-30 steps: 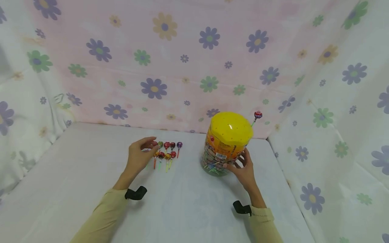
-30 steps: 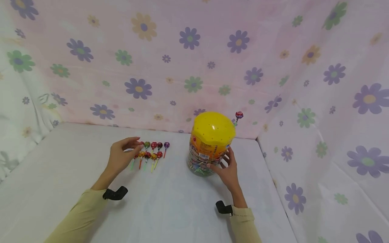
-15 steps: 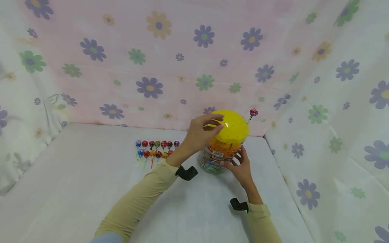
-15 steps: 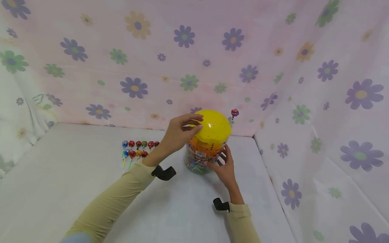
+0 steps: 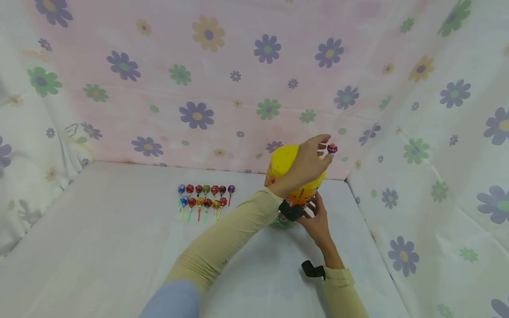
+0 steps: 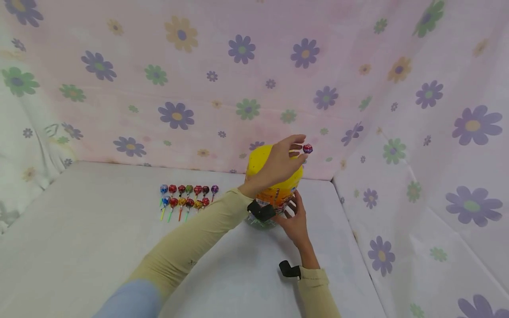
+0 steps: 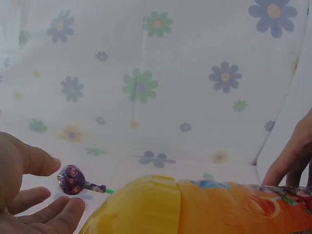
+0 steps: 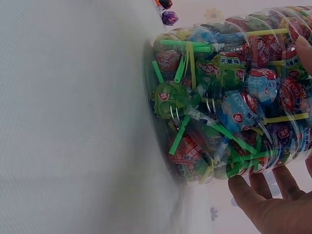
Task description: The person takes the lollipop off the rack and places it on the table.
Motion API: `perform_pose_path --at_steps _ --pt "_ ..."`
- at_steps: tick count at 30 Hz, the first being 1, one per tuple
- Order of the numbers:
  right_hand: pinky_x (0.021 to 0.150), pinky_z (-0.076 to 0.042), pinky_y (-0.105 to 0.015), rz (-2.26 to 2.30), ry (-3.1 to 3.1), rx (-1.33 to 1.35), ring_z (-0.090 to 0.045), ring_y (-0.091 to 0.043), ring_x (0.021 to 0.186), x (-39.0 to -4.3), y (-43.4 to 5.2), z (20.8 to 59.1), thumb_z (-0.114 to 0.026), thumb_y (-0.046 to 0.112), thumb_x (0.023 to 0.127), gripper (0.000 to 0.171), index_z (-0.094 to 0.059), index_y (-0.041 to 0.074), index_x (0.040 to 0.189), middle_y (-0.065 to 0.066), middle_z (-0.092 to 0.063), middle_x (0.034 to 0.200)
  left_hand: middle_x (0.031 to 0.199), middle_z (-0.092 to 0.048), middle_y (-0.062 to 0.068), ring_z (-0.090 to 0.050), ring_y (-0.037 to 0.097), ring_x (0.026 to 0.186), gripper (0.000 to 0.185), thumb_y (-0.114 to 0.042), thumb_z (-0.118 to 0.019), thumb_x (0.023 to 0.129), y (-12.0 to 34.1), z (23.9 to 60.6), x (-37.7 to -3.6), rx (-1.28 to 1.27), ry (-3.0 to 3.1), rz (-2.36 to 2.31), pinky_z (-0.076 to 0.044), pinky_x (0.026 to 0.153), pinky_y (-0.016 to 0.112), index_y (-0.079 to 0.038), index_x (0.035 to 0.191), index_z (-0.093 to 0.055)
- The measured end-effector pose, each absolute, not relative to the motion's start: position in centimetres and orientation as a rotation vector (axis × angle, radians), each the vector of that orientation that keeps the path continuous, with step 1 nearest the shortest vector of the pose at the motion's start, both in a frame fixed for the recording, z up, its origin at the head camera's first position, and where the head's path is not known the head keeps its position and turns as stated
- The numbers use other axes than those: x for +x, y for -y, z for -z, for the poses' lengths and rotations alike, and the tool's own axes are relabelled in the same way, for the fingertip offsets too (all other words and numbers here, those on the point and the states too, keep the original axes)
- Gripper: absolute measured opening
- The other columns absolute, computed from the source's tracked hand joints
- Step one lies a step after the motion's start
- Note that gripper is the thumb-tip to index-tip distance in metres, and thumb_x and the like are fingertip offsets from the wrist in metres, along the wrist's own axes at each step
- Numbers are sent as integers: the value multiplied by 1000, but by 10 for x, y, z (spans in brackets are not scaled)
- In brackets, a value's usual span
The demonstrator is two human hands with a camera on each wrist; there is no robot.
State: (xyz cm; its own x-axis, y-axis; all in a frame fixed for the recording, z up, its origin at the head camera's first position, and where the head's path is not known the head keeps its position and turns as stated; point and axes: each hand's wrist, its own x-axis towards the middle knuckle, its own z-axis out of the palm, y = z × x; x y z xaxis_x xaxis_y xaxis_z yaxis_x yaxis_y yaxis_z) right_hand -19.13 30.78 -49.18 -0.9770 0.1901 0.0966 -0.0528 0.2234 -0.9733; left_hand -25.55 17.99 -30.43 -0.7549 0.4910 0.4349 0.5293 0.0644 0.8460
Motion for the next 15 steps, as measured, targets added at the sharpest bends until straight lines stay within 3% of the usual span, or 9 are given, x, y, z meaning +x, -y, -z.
perform_pose_path --at_steps 4,9,15 --pt "114 -40 -56 -1790 2315 -118 -43 -37 141 -192 -309 497 -84 6 82 105 -20 24 163 -15 -39 154 136 -62 18 -65 23 116 47 0 -58 100 -190 302 -259 -1108 2365 1685 -50 99 15 4 146 -49" --pt "113 -42 -53 -1771 2326 -96 -46 -36 138 -191 -308 497 -88 14 81 105 -22 26 162 -12 -40 154 116 -72 15 -68 18 96 35 2 -63 98 -195 303 -263 -1069 2348 1664 -53 85 10 3 133 -62" --pt "114 -42 -51 -1770 2328 -94 -45 -35 140 -191 -309 497 -87 15 82 104 -21 25 162 -12 -38 156 109 -74 13 -71 15 93 30 -2 -67 97 -198 303 -268 -1066 2121 1809 -53 80 9 1 126 -64"
